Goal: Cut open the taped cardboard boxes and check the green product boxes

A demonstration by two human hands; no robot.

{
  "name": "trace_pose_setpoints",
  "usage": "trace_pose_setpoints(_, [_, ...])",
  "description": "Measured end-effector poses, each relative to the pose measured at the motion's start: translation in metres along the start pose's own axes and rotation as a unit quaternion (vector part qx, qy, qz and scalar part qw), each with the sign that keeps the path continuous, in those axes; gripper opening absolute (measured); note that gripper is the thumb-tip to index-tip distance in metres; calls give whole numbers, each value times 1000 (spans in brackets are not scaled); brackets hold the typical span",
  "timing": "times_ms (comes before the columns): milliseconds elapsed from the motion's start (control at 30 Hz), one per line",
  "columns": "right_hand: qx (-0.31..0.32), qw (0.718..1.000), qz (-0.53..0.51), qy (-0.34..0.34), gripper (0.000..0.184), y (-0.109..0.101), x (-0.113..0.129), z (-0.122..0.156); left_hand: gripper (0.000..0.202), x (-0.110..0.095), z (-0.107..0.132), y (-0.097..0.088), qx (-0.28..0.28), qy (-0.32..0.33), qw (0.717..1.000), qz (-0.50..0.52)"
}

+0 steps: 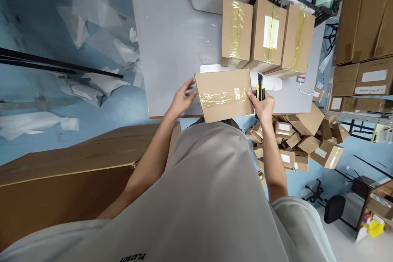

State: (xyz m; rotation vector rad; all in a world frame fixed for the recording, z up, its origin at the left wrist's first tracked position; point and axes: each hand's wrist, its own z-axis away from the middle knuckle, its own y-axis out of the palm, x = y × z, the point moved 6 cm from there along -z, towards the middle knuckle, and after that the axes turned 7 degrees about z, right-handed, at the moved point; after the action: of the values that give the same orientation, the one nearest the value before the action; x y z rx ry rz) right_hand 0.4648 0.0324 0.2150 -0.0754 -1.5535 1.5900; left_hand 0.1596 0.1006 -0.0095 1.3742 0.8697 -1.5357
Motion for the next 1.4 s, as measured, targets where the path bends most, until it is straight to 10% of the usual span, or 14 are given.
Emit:
trace_pose_setpoints(267, [-20, 980, 185, -74, 65, -13, 36, 52, 45, -123, -14, -15, 27, 113, 993, -1])
trace_pose_setpoints(500, [110, 947, 262, -149, 59, 41, 88, 138, 48, -114, -27, -10, 52, 104, 993, -1])
trace_pose_setpoints(667, [167, 931, 287, -151, 60, 74, 111, 150, 45, -114, -29, -11, 60, 109, 992, -3])
trace_pose_setpoints(1400, [283, 815, 505, -26, 57, 94, 141, 181, 44, -112, -18, -8, 2, 92, 995, 43])
